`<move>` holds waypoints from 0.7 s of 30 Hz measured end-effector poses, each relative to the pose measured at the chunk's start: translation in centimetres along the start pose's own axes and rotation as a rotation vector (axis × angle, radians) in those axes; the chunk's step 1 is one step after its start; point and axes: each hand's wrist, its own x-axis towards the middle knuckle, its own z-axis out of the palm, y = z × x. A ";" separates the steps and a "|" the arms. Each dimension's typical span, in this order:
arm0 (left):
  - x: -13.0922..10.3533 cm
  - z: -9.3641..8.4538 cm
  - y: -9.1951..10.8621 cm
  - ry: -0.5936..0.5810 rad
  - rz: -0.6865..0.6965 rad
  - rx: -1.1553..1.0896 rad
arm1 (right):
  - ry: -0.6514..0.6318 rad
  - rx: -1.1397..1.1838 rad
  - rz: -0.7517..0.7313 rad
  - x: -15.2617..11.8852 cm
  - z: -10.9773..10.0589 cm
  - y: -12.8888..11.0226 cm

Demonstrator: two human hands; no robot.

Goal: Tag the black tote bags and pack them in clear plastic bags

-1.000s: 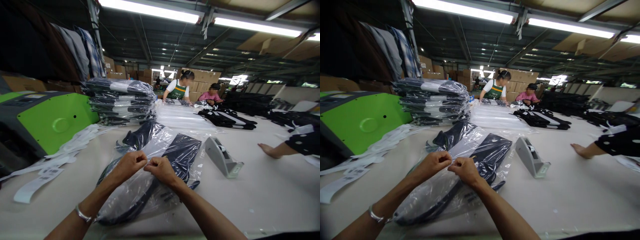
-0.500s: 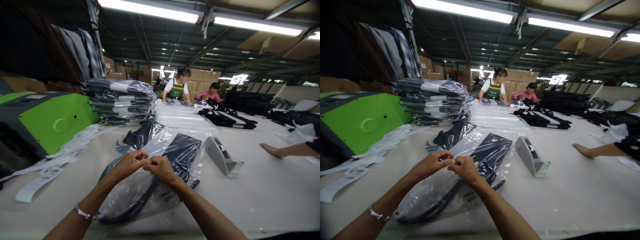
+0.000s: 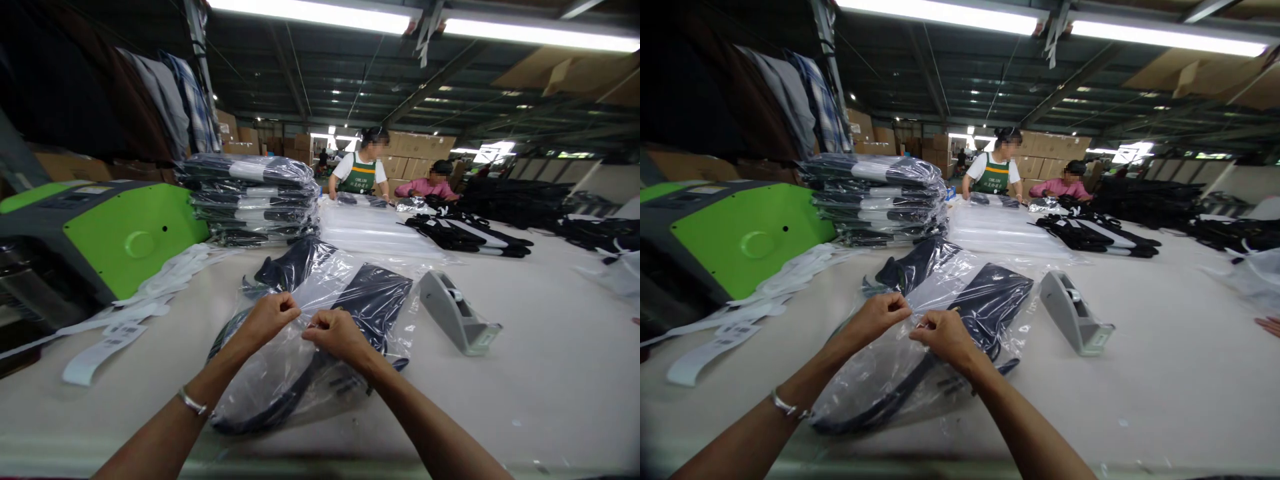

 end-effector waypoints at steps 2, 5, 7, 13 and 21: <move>0.3 0.2 -0.4 0.050 0.001 0.081 | -0.044 -0.025 0.073 -1.6 -1.4 0.2; 0.9 0.8 -1.3 0.105 0.020 0.149 | -0.095 -0.054 0.162 -4.3 -3.3 1.6; 1.3 1.5 -1.9 0.142 0.049 0.192 | -0.078 -0.071 0.192 -6.0 -4.1 3.0; 1.6 3.7 -3.9 0.157 0.111 0.237 | 0.056 -0.107 0.241 -9.2 -4.0 6.3; 1.3 4.6 -5.4 0.175 0.091 0.216 | 0.308 -0.496 0.095 -11.0 -3.7 8.3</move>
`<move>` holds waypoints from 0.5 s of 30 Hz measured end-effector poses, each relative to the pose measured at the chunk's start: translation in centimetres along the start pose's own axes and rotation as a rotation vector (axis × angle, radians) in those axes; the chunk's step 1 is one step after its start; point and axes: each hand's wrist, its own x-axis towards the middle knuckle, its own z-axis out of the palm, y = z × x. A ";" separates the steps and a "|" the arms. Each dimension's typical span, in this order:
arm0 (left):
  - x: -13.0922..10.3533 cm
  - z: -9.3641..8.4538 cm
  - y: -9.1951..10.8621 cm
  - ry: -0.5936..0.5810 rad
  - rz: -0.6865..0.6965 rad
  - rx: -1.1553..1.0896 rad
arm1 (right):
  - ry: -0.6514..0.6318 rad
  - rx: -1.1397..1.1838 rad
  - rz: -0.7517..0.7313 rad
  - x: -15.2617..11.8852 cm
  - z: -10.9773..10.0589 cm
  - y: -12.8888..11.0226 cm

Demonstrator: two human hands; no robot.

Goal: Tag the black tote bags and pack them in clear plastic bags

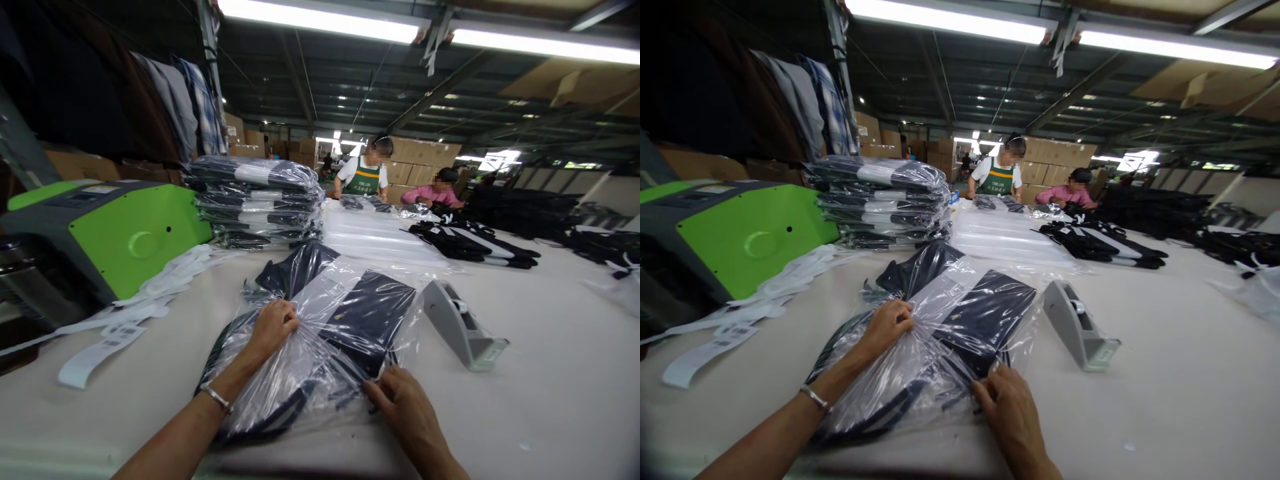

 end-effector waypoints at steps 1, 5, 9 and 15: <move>0.0 0.0 0.0 0.004 -0.004 -0.001 | 0.015 -0.032 -0.014 -0.1 0.0 0.4; 0.0 0.1 0.1 0.010 -0.015 -0.001 | 0.084 -0.082 0.008 -0.7 -0.1 2.0; -0.1 0.2 0.5 0.021 -0.017 0.003 | 0.064 -0.034 0.042 -1.2 -0.1 3.1; -0.4 0.2 0.8 0.022 -0.005 0.035 | 0.032 0.051 0.176 -1.0 -5.1 4.8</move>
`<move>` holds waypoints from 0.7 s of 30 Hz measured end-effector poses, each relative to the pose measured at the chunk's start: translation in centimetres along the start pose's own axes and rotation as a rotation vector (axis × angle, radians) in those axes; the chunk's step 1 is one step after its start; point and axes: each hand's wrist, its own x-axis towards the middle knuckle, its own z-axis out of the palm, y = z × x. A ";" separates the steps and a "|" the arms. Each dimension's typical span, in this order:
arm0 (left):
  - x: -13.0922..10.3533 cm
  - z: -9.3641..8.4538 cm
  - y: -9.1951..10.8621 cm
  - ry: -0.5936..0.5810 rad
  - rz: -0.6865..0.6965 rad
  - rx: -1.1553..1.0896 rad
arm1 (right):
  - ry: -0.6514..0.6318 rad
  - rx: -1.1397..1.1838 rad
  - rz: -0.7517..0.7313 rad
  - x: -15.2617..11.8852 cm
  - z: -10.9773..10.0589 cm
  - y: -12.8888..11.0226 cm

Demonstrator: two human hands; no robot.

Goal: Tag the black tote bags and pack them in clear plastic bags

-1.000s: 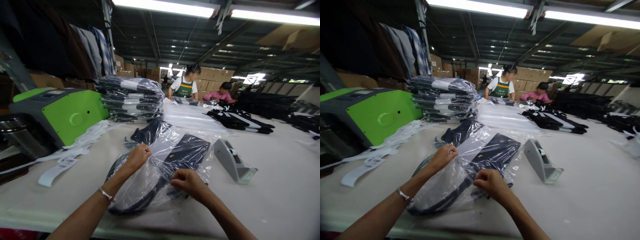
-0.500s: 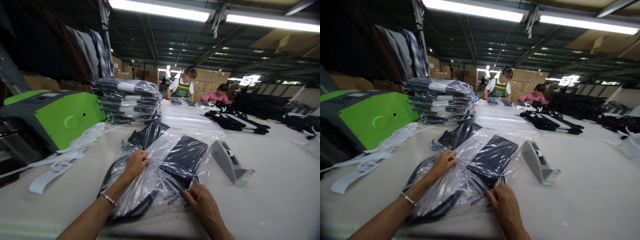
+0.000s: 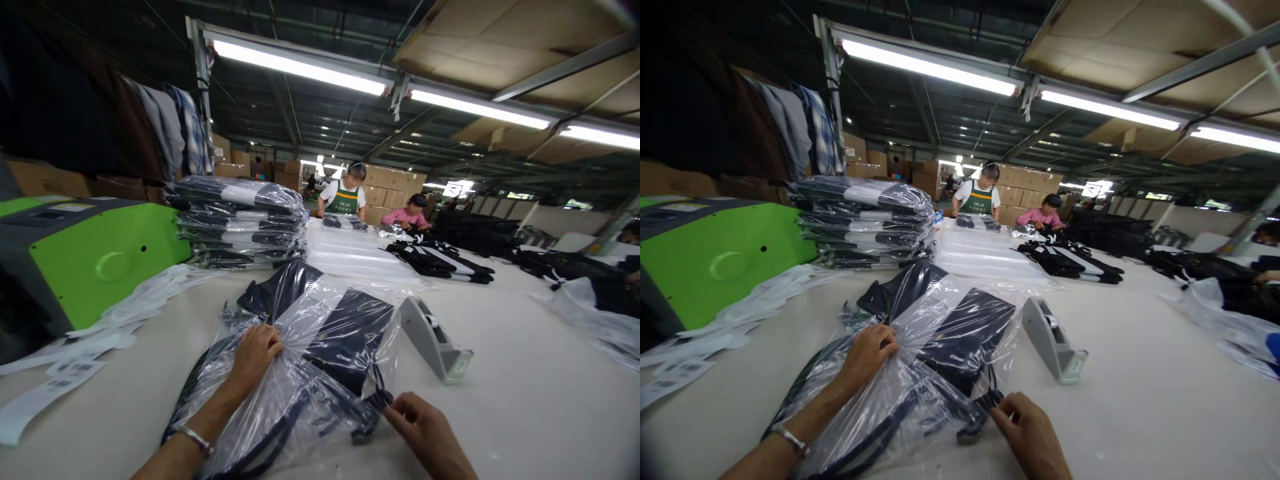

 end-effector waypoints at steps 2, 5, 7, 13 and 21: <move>0.0 0.1 -0.2 -0.008 -0.006 0.000 | 0.125 -0.005 0.088 1.1 -4.2 1.2; 0.2 0.3 -0.6 -0.023 0.001 0.005 | 0.398 -0.078 0.238 3.6 -10.6 3.8; 0.3 0.5 -1.0 -0.027 0.012 0.020 | 0.478 -0.080 0.281 5.5 -13.6 5.6; 0.8 1.1 -2.3 -0.031 0.027 -0.005 | 0.214 0.365 0.515 10.4 -14.7 9.2; 0.7 0.8 -2.0 -0.039 -0.016 0.006 | 0.277 0.459 0.536 12.2 -13.3 9.0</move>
